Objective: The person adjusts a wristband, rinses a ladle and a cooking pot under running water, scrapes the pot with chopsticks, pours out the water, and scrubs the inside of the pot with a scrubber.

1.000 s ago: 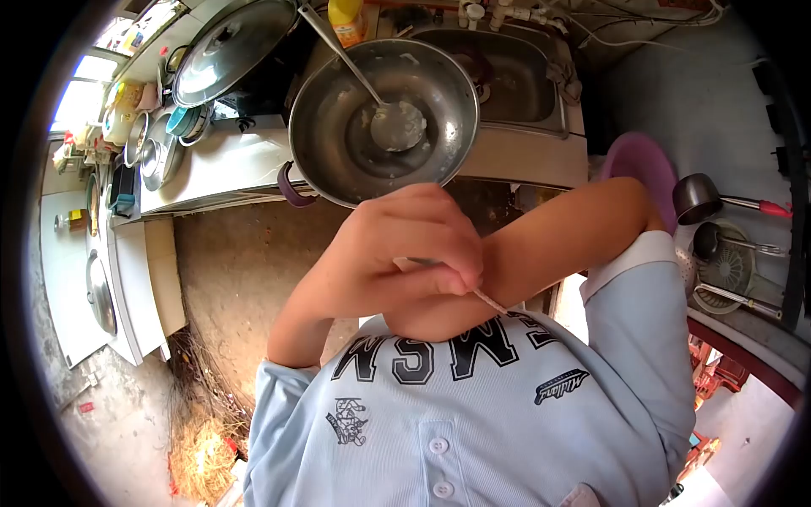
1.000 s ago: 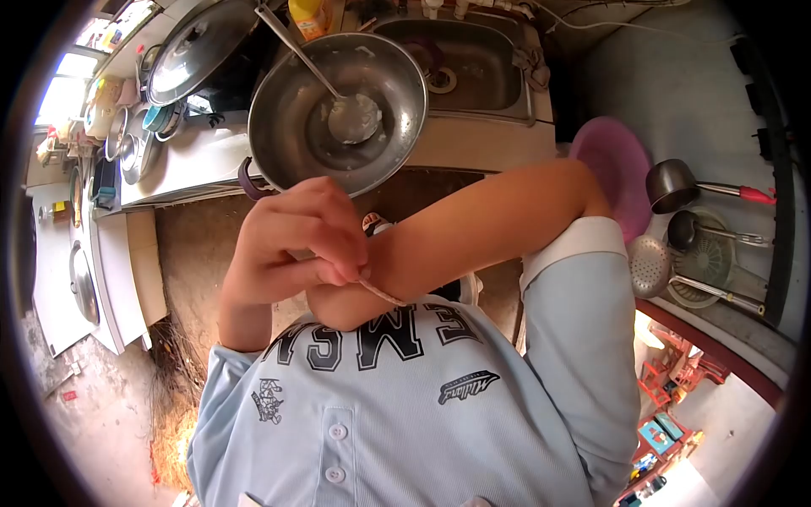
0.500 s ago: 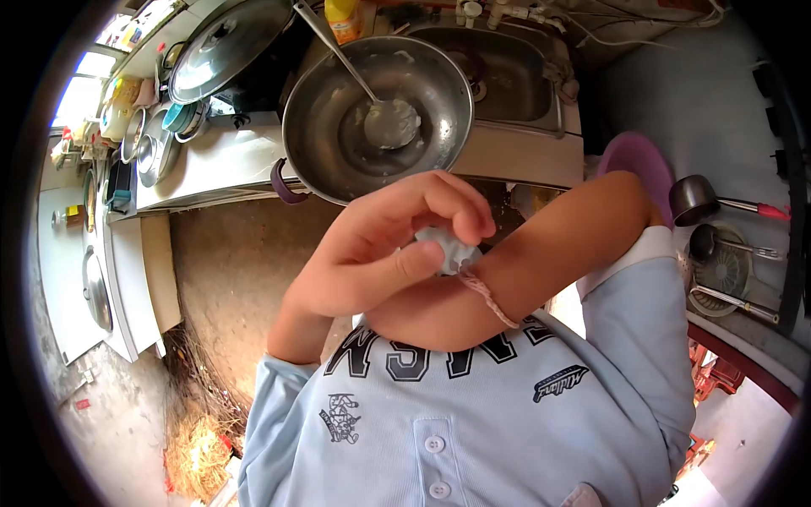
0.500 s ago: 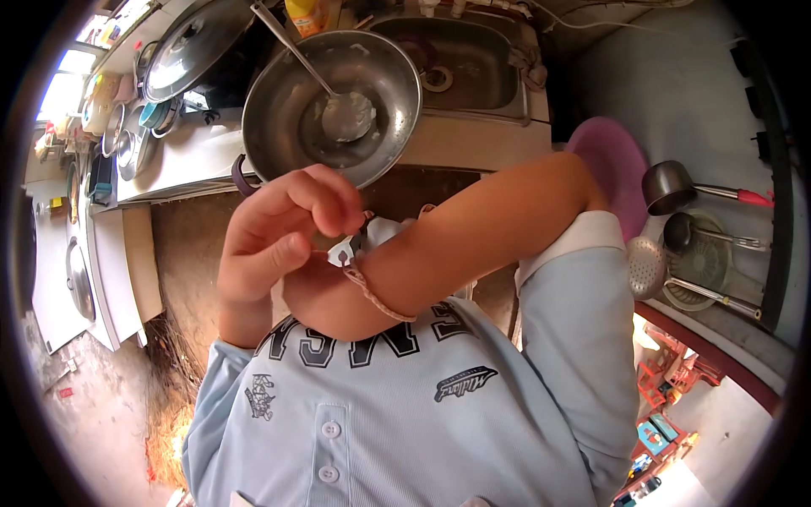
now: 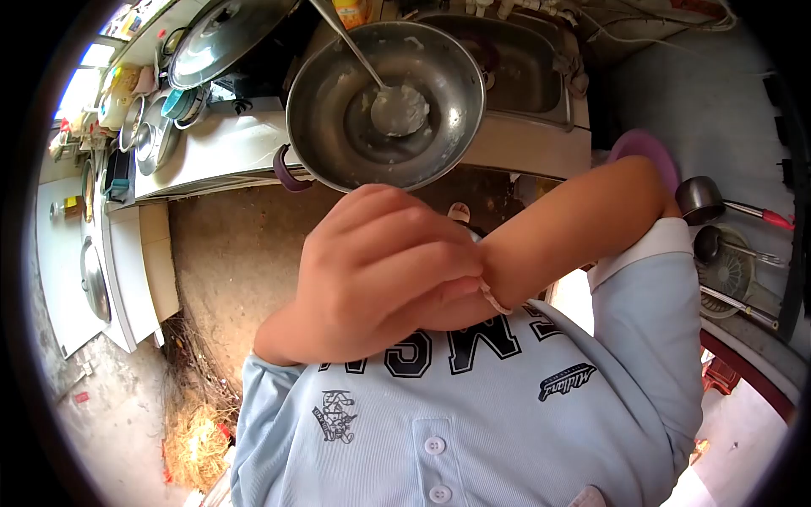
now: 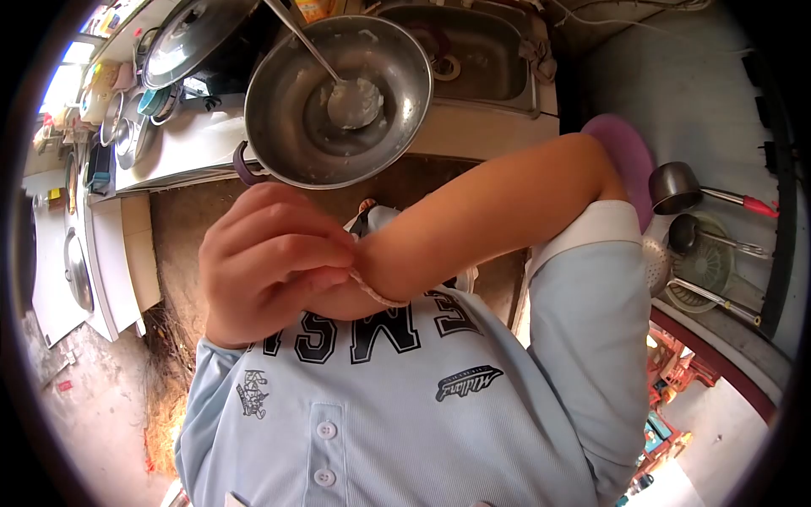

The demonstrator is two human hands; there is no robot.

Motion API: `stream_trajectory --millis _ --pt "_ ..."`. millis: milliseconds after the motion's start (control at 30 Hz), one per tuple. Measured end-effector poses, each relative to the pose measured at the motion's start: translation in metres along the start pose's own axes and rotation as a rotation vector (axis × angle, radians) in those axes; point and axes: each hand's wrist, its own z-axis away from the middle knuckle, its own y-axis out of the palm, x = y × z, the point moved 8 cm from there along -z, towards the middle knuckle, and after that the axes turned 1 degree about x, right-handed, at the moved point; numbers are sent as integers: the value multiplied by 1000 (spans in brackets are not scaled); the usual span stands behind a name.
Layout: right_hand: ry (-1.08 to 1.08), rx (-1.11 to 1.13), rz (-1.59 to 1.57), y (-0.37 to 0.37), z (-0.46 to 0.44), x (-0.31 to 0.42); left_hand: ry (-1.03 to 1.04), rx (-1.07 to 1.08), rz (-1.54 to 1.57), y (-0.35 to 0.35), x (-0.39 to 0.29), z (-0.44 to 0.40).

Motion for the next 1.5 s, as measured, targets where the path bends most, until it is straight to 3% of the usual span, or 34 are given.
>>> stream_trajectory --millis 33,100,133,167,267,533,600,700,833,867,933,967,1033,1067,1133,1167,1233,1333,1467,1500 --pt "18 -17 1 -2 -2 -6 -2 4 4 3 -2 2" --pt "46 -48 2 -5 -4 -16 194 -265 -370 -6 -26 10" --pt "59 -55 -2 -7 -6 -19 327 -481 -416 -6 -31 16" --pt "90 -75 2 -8 -6 -28 330 -479 -407 -7 -34 18" --pt "184 -155 13 -19 -6 -49 414 -186 -500 5 -51 20" --pt "542 -676 84 -50 24 -98 470 -178 -695 19 -49 18" --pt "660 -892 -31 -60 42 -112 449 -146 -717 23 -44 15" --pt "735 -959 -29 -65 61 -116 408 -56 -755 29 -36 14" --pt "697 -959 -151 -56 49 -134 345 -148 -702 22 -27 19" --pt "665 -1329 73 -57 58 -133 264 -228 -586 15 -19 23" --pt "611 -1683 321 -61 91 -113 85 -304 -455 6 -10 18" --pt "686 -1598 131 -57 95 -126 89 -307 -453 7 -13 17" --pt "753 -1503 -52 -51 100 -143 -126 -341 -378 3 0 15" --pt "829 -1593 73 -46 108 -150 -114 -362 -367 4 1 13" --pt "1123 -1494 251 -49 107 -153 -189 -365 -387 3 3 6" --pt "1122 -1494 257 -50 108 -151 -269 -365 -405 2 8 4" --pt "1336 -1197 294 -48 105 -162 -289 -402 -390 4 11 1" --pt "1228 -1111 89 -43 94 -171 -357 -439 -329 10 19 -1" --pt "1242 -1080 -116 -39 97 -182 -243 -598 -436 7 7 -1" --pt "1261 -1197 -231 -33 103 -187 -253 -601 -464 6 6 -1"
